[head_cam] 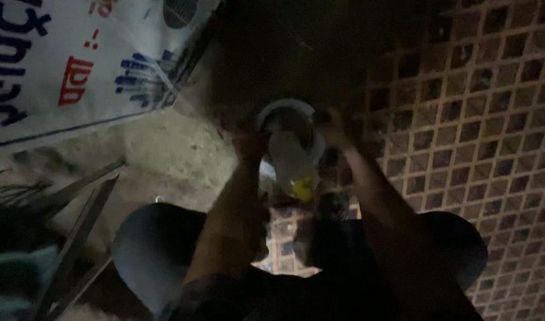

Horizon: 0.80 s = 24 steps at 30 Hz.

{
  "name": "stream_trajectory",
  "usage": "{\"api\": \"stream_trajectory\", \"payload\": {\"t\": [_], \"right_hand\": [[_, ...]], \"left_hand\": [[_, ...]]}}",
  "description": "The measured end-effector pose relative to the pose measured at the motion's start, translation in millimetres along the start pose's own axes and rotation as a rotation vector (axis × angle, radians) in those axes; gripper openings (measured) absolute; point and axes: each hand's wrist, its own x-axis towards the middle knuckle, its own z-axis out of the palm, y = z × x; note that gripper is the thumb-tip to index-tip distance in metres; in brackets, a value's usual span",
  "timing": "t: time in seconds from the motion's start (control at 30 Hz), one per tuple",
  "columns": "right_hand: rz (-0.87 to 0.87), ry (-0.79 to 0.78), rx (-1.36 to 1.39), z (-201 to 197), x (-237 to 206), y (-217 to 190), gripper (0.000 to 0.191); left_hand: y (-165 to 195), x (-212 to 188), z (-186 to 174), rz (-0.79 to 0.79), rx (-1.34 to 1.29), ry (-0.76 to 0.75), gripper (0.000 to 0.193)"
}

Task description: The person holds a wooden bracket fitted with stacked ceramic insulators and wraps white electrical wire around the insulators, pulling the wire taut and turning the bracket as they work. They briefly use pliers on the assembly, then crouch to handle a plastic jug on the floor before returning to wrap more wire around the insulators.

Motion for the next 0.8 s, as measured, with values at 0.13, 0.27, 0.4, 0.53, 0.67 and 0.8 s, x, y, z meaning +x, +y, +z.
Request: {"api": "stream_trajectory", "payload": {"t": [0.13, 0.27, 0.4, 0.53, 0.67, 0.8], "right_hand": [[0.088, -0.026, -0.118, 4.3, 12.4, 2.6, 0.059], [-0.066, -0.072, -0.403, 8.0, 26.0, 8.9, 0.059], [0.012, -0.156, -0.473, 10.4, 36.6, 34.6, 0.060], [-0.036, -0.188, -0.420, 12.0, 50.3, 57.9, 0.062], [-0.005, -0.237, -0.411, 16.1, 59.6, 66.9, 0.064], [-0.010, -0.324, -0.417, 20.5, 66.3, 67.6, 0.066]], "left_hand": [[-7.8, 11.4, 20.2, 0.178, 0.000, 0.309, 0.055], [-24.0, 14.1, 44.2, 0.575, -0.256, 0.634, 0.048], [-33.4, 9.9, 70.2, 0.396, -0.692, 0.111, 0.057], [-43.0, 1.6, 84.0, 0.234, -1.339, -0.200, 0.050], [-50.1, 4.1, 83.2, 0.109, -1.085, -0.237, 0.058], [-46.0, 10.6, 84.9, 0.337, -0.798, 0.032, 0.042]]}}
